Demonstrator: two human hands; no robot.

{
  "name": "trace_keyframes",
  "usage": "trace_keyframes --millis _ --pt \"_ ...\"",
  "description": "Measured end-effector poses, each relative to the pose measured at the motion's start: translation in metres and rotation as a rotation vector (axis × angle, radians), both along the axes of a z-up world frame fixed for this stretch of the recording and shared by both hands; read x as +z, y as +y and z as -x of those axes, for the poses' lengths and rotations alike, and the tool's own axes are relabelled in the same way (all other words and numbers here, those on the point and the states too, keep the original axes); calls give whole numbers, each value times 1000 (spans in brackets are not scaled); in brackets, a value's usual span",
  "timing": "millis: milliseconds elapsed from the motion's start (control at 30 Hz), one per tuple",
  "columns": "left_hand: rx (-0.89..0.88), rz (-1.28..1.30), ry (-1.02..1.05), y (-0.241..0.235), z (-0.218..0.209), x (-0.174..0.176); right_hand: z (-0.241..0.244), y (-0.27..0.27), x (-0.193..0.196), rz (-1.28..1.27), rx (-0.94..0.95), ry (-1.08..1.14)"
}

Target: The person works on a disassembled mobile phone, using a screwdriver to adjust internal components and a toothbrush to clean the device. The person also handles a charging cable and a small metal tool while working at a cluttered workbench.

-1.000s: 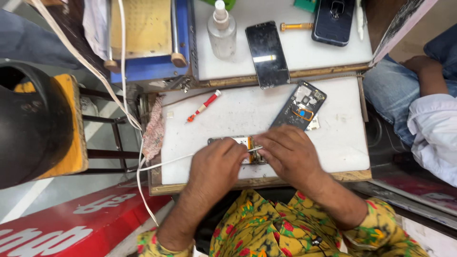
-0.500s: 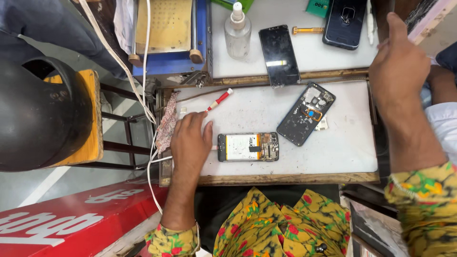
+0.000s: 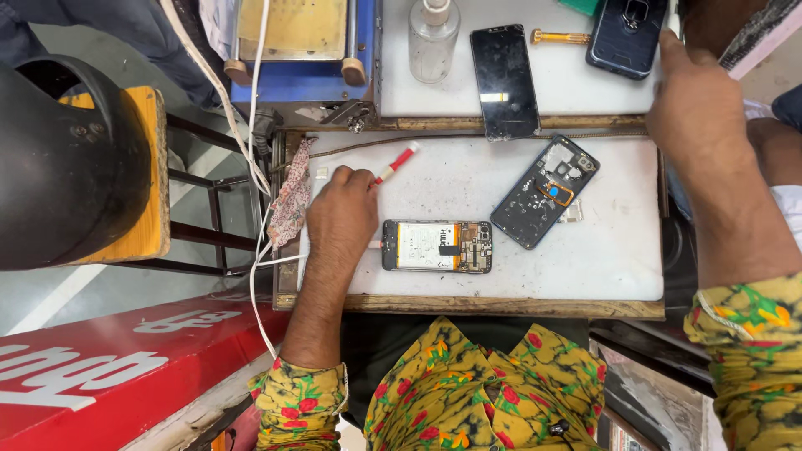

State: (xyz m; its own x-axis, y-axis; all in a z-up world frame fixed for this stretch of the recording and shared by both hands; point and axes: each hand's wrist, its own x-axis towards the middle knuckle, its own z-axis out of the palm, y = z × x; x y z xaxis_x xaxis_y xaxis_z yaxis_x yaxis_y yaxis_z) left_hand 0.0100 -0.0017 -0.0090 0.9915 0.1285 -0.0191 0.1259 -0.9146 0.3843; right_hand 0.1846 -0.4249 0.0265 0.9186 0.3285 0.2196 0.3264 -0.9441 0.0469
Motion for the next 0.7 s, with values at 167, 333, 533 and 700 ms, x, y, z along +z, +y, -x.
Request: trace_keyframes --millis 167,333,533,700 --pt "-56 85 -108 -8 10 12 17 11 26 -118 -24 67" --pt "-58 179 -84 -11 15 18 32 35 47 -442 -227 122" --pt "-29 153 -93 -8 16 21 60 44 55 -221 29 -291" --pt "-37 58 -125 -6 -8 19 118 55 28 -577 37 20"
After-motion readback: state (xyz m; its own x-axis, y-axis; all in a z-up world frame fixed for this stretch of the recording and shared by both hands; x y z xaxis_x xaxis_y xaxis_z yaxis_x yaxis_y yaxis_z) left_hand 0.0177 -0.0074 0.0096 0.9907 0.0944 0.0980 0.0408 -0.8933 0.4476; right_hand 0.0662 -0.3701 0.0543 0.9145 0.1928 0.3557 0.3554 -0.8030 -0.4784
